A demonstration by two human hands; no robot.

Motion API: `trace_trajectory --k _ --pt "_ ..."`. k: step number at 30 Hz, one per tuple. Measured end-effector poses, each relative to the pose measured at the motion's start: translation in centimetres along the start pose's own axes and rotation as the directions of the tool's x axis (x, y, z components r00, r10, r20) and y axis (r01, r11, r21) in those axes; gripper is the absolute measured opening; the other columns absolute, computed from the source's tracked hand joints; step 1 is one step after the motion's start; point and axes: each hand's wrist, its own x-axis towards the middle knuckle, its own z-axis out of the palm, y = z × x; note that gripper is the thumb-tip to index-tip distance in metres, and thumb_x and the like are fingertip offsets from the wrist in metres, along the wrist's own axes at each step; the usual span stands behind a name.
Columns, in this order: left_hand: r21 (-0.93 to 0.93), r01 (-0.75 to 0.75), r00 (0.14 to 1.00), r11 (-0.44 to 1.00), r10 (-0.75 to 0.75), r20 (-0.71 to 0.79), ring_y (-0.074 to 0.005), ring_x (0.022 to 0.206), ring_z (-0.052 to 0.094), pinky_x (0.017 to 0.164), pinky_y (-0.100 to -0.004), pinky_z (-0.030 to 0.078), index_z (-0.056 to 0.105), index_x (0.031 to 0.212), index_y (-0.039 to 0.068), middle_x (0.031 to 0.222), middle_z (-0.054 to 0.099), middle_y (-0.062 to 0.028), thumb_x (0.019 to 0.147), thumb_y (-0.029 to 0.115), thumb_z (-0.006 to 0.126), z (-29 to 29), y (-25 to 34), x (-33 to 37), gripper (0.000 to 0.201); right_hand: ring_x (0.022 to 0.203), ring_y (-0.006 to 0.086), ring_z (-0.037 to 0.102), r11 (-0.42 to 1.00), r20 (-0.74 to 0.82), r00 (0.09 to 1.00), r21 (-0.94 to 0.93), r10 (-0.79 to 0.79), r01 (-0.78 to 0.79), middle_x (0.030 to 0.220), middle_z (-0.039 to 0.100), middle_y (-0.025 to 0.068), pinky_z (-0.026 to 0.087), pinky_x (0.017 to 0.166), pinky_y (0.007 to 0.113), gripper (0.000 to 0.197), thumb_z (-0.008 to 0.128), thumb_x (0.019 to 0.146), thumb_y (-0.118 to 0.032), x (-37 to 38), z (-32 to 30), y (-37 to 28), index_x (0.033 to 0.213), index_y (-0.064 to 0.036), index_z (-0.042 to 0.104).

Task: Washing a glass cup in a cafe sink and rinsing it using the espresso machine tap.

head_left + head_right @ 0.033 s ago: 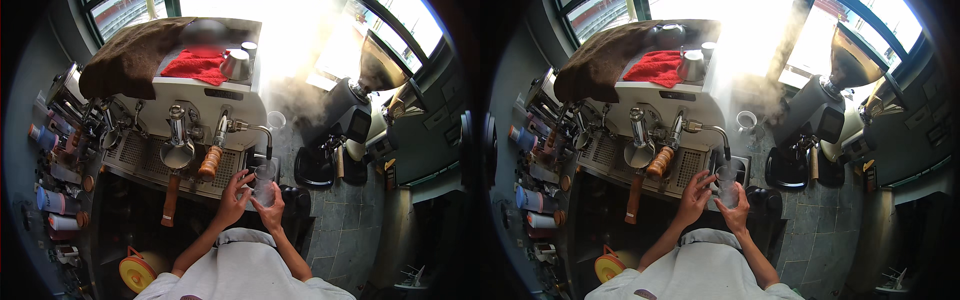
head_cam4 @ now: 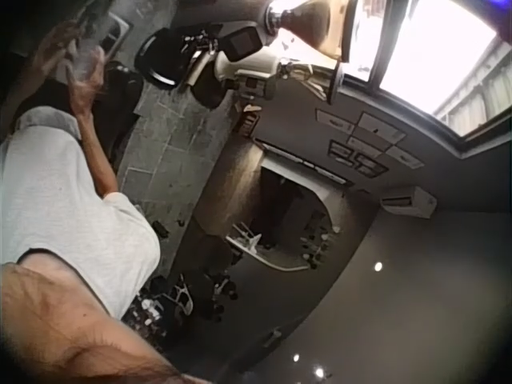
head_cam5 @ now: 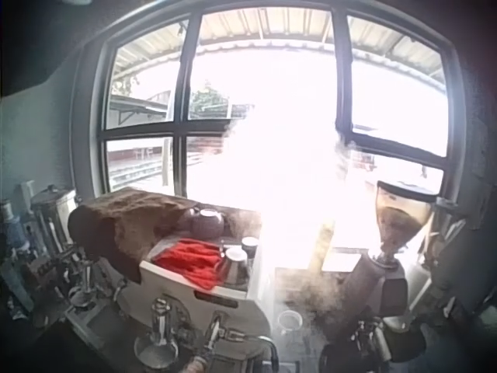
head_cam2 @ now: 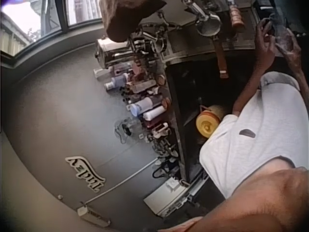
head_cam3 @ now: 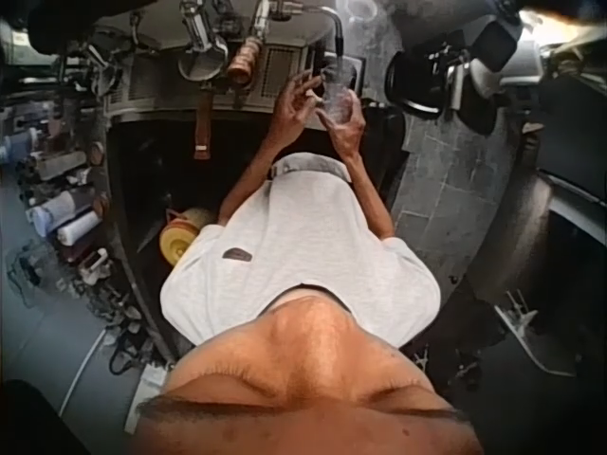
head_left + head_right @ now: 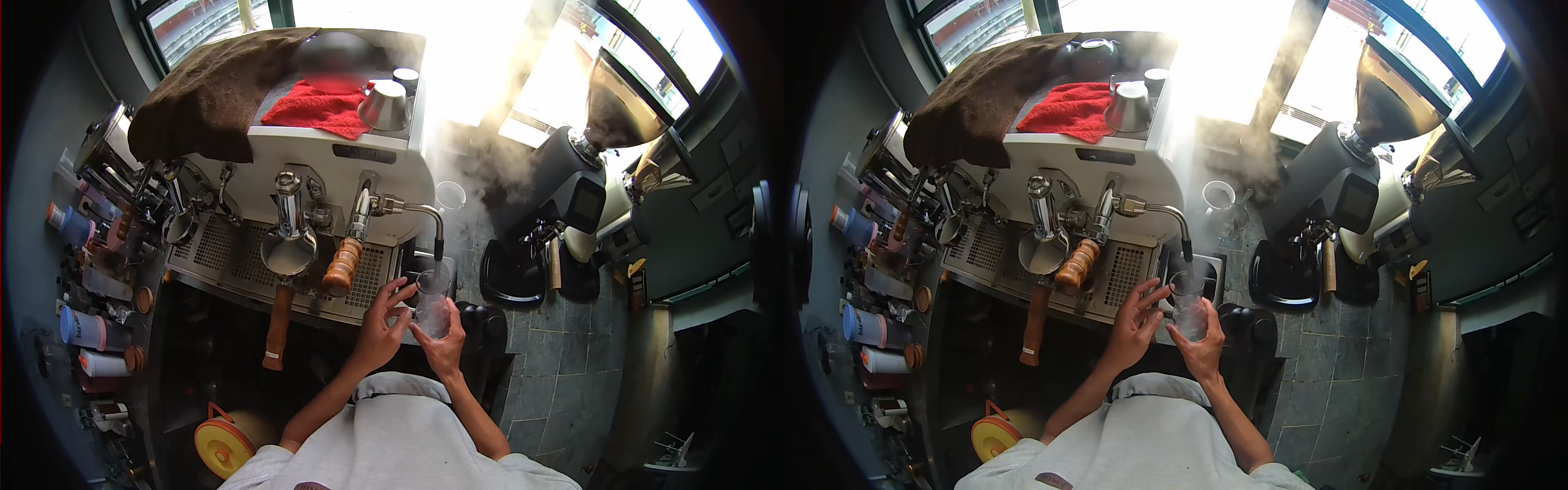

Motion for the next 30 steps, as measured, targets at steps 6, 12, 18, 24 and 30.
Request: trace_trajectory --k 6,12,18,24,30 --pt "0.053 -0.055 0.997 0.997 0.052 0.063 -0.0210 0.131 0.057 0.103 -0.0338 0.048 0.041 0.147 0.004 0.144 0.057 -0.0131 0.093 -0.002 0.056 1.4 -0.2 1.1 0.056 0.108 0.0233 0.067 0.998 -0.071 0.996 0.038 0.053 -0.051 0.120 0.068 0.0170 0.053 0.095 0.035 0.081 0.092 0.074 -0.022 0.1 -0.5 0.7 0.139 0.0038 0.050" --pt "0.146 -0.438 0.799 0.887 0.459 -0.388 -0.0283 0.141 0.044 0.112 -0.0413 0.040 0.036 0.150 0.003 0.154 0.040 -0.0196 0.094 -0.001 0.054 2.0 4.1 0.0 0.060 0.107 0.0222 0.067 0.998 -0.093 0.993 0.018 0.068 -0.066 0.117 0.069 0.0152 0.053 0.095 0.035 0.080 0.092 0.074 -0.022 1.0 -0.4 0.8 0.138 0.0028 0.051" --pt "0.388 -0.702 0.505 0.597 0.802 -0.320 -0.0335 0.139 0.043 0.116 -0.0454 0.036 0.037 0.146 -0.003 0.148 0.042 -0.0253 0.095 0.009 0.057 -0.7 9.2 -1.2 0.057 0.105 0.0231 0.067 0.998 -0.010 0.998 -0.013 0.061 -0.061 0.115 0.069 0.0140 0.053 0.095 0.036 0.079 0.092 0.074 -0.026 1.1 0.2 1.7 0.138 -0.0001 0.052" --pt "0.388 -0.656 0.535 0.647 0.762 -0.366 -0.0315 0.135 0.049 0.114 -0.0469 0.039 0.044 0.142 -0.005 0.141 0.047 -0.0219 0.099 0.010 0.058 -0.8 9.9 -1.3 0.048 0.105 0.0240 0.068 0.998 0.035 0.998 0.001 0.058 -0.058 0.114 0.070 0.0148 0.053 0.094 0.037 0.080 0.092 0.074 -0.028 0.6 0.8 1.0 0.138 0.0003 0.052" --pt "0.468 -0.583 0.582 0.664 0.743 -0.330 -0.0290 0.130 0.054 0.112 -0.0458 0.042 0.051 0.136 -0.005 0.135 0.052 -0.0184 0.101 0.007 0.059 -1.0 10.7 -1.4 0.039 0.105 0.0231 0.067 0.999 0.044 0.998 -0.005 0.039 -0.039 0.115 0.070 0.0147 0.053 0.094 0.036 0.081 0.092 0.075 -0.027 0.1 0.5 -0.5 0.138 0.0017 0.051"
